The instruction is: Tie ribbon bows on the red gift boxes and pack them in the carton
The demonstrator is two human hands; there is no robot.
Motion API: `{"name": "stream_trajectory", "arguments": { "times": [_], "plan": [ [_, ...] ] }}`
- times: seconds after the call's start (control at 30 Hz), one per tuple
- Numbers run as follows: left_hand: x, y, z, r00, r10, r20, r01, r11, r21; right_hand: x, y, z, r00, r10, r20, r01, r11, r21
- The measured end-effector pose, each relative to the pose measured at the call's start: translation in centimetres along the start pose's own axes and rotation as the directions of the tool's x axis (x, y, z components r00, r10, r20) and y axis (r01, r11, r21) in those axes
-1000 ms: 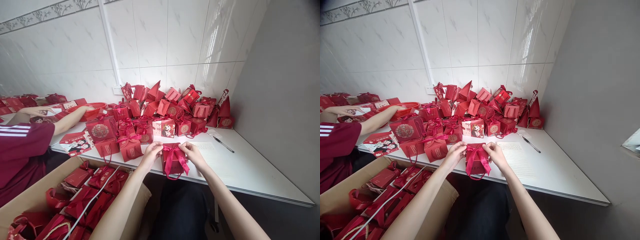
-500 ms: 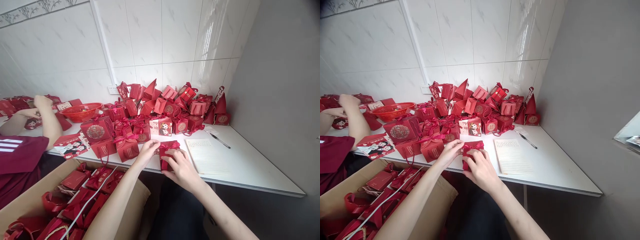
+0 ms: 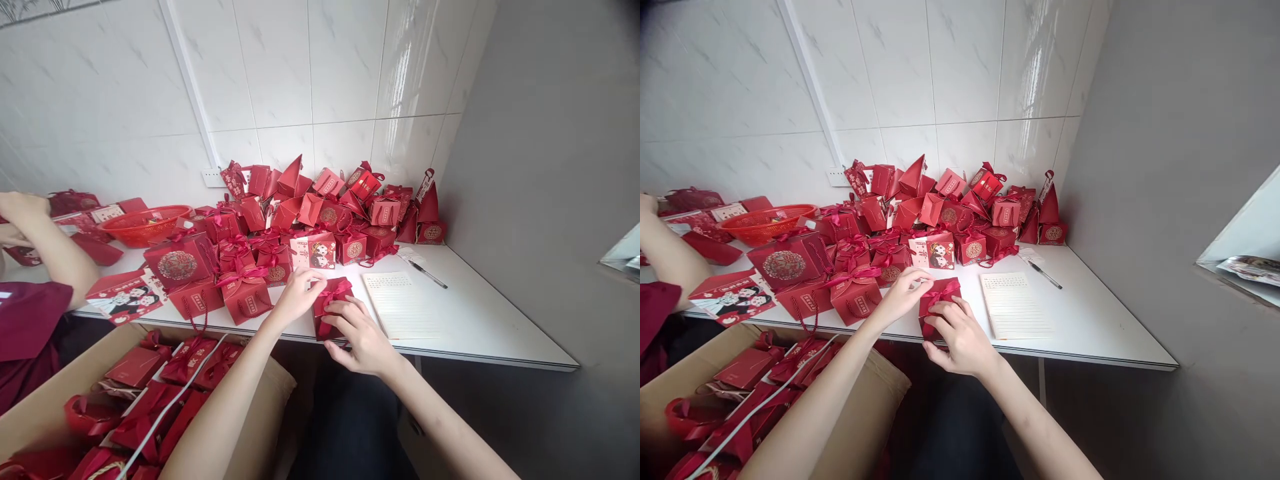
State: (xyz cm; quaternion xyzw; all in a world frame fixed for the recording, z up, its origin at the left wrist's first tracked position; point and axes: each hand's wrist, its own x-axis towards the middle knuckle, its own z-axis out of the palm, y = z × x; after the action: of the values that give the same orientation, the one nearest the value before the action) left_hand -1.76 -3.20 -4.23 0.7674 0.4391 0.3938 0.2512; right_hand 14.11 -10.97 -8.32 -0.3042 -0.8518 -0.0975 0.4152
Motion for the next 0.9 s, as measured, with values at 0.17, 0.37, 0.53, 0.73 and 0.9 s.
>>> {"name": "stream_trajectory", "arguments": {
  "times": [0.17,0.37,0.53,0.73,0.9],
  "plan": [
    [0.2,0.3,0.7,0.989,0.066,0.134,-0.096,0.968,0.231,-1.3,0.2,-0.8,0.936,0.254,-0.244,-0.256,0.966,0.024],
    [-0.2,-0.4,0.9,0.992,0.028,0.126,-0.048,0.987,0.151,-1.7,0.5,-1.3,0.612,0.777,0.149,-0.788,0.582,0.200],
    [-0.2,-0.3,0.8,0.986,-0.013,0.168,0.014,1.000,-0.003,-1.5,0.3,-1.4,0.540,0.793,0.282,-0.831,0.450,0.328],
    [-0.1,-0.4,1.1,0.984,-0.009,0.179,0.035,0.989,-0.142,-1.6,0.0,-1.1,0.545,0.766,0.342,-0.828,0.426,0.365],
    [0.0,-0.8,1.4,0.983,-0.014,0.180,0.047,0.983,-0.179,-2.2,-0.2,-1.1,0.576,0.738,0.350,-0.808,0.450,0.380]
  ]
}}
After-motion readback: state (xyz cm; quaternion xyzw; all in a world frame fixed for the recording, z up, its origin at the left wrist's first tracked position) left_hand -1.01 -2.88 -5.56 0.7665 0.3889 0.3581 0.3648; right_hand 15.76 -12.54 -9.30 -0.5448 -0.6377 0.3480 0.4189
